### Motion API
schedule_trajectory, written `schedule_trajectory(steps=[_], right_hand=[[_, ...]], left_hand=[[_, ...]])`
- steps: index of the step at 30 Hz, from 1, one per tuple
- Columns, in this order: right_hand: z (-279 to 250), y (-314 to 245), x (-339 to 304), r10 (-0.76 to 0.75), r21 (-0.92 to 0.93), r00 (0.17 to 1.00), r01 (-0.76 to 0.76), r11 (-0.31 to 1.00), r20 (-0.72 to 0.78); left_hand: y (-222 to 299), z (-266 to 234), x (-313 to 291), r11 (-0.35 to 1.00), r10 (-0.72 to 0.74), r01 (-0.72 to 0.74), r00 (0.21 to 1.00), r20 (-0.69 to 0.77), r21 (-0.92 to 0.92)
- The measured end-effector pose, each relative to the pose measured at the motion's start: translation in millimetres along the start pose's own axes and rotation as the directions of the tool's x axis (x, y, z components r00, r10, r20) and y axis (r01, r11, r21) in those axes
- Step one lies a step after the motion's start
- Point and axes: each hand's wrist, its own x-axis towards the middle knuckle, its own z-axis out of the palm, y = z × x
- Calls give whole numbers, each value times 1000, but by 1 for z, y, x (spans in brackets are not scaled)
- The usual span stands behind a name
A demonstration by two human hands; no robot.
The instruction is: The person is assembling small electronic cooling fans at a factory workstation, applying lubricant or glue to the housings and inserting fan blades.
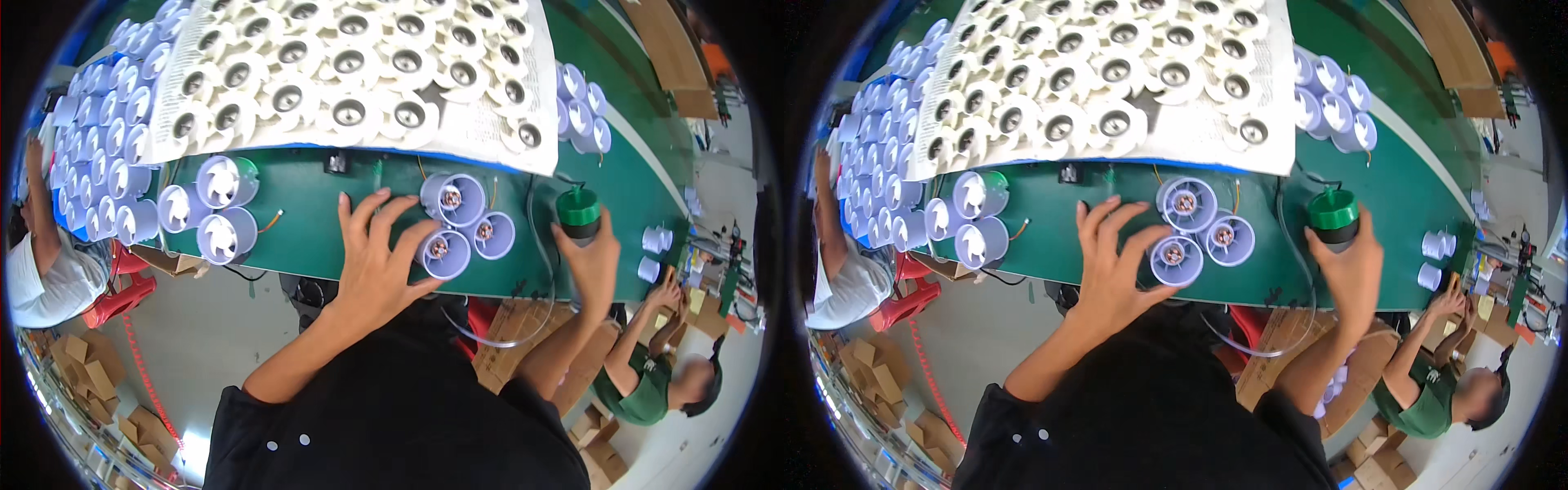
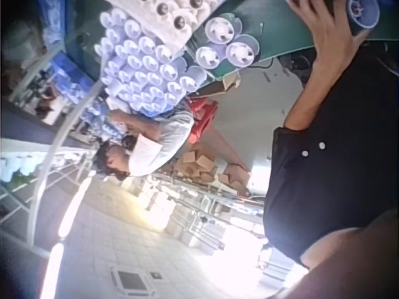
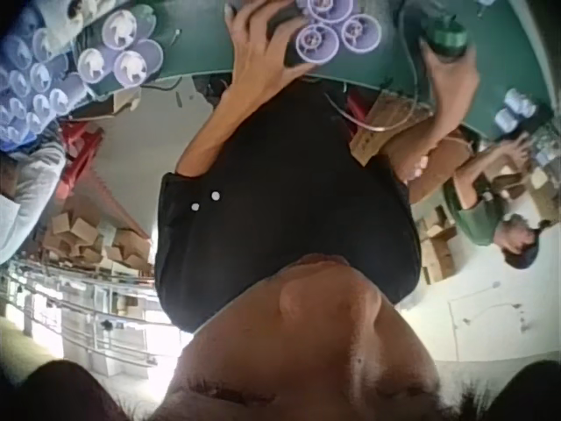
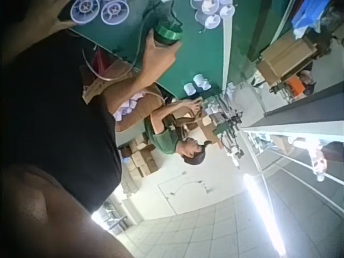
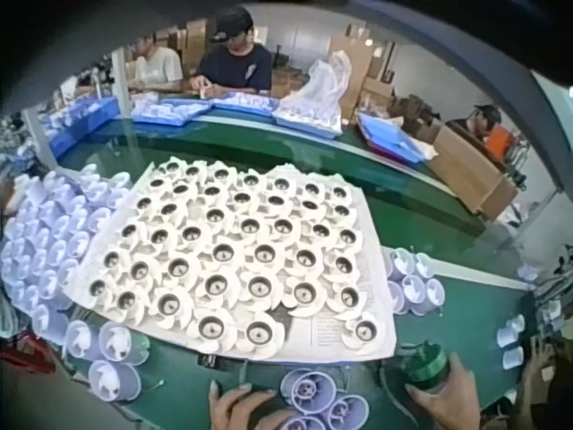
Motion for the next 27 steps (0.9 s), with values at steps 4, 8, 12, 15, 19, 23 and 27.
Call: schedule_trajectory(steps=[4,8,12,15,19,23,27], right_hand=[[23,25,9,-45,-154,995,31,988,-91],[3,6,13,-132,-123,988,122,985,-76],[-16,-62,10,-301,126,899,355,926,-318],[-5,-102,11,-602,93,768,630,771,-218],[-3,-127,25,-698,-192,711,675,712,-85],[-7,-138,29,-747,-456,660,690,562,78],[-9,-135,26,-787,-562,601,703,436,140]], left_hand=[[-4,-9,0,967,25,-29,999,-19,-252],[-21,-10,-13,760,-31,-129,972,-234,-637],[-25,-7,-13,664,-123,-143,947,-296,-734],[-26,-6,-12,690,-222,-30,942,-250,-723],[-19,-17,-3,903,-89,11,983,-162,-429],[-17,-17,-4,914,-105,35,983,-153,-404],[-19,-14,-6,873,-126,27,977,-173,-487]])
